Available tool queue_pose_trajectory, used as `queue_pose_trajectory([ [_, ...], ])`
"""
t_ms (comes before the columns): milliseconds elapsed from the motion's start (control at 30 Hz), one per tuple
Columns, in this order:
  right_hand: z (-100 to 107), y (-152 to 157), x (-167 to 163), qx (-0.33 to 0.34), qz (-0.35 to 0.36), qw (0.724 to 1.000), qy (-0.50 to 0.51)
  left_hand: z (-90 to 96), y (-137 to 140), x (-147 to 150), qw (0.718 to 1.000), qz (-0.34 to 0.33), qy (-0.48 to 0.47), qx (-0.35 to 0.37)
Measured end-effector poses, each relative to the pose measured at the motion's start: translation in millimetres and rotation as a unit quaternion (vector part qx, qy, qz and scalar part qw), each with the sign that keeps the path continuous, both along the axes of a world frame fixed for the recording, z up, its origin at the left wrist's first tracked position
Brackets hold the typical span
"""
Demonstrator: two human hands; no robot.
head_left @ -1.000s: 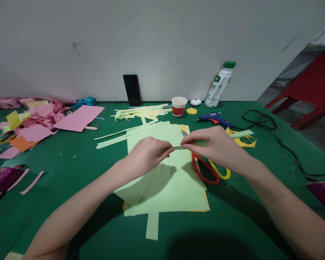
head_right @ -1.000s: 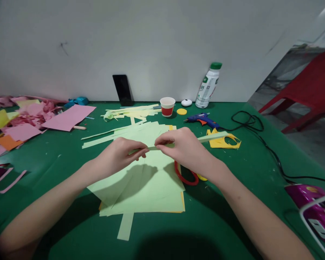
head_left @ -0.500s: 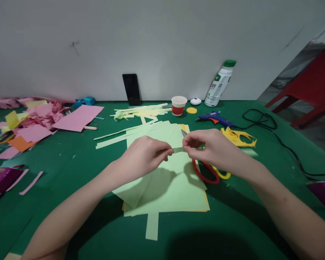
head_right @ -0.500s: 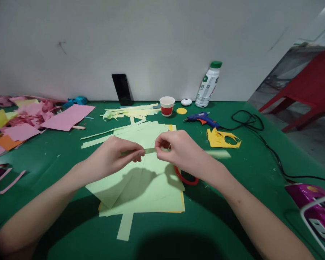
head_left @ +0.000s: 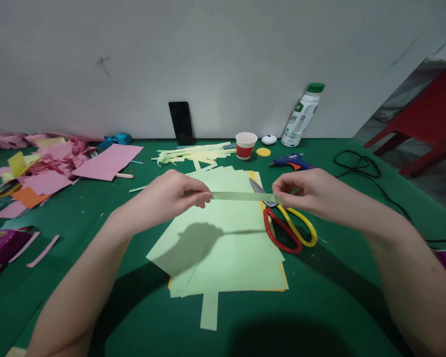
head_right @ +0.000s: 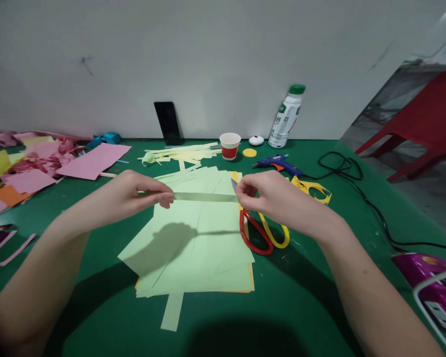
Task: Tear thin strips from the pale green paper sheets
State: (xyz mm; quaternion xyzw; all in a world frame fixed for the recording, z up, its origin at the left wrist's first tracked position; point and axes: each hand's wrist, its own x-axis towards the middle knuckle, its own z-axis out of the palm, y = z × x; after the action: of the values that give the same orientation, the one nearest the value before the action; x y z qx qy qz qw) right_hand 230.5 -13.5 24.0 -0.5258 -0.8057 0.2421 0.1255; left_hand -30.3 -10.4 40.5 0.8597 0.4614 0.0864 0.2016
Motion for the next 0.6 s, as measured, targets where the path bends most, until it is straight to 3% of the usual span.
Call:
queue_pose_trajectory([
  [167,-2,-10,-14,-0.010,0.030,0.999,-0.032,-8.9,2,4,1.000,-0.005,0.003,-0.017],
  [367,-13,-20,-41,-0.036,0.047,0.998,-0.001,-32.4,-2,34,0.990,-0.117,-0.075,-0.038],
  [600,-19,-8,-29,-0.055,0.051,0.997,0.013,-32.0,0,31,0.993,-0.078,-0.089,0.003],
])
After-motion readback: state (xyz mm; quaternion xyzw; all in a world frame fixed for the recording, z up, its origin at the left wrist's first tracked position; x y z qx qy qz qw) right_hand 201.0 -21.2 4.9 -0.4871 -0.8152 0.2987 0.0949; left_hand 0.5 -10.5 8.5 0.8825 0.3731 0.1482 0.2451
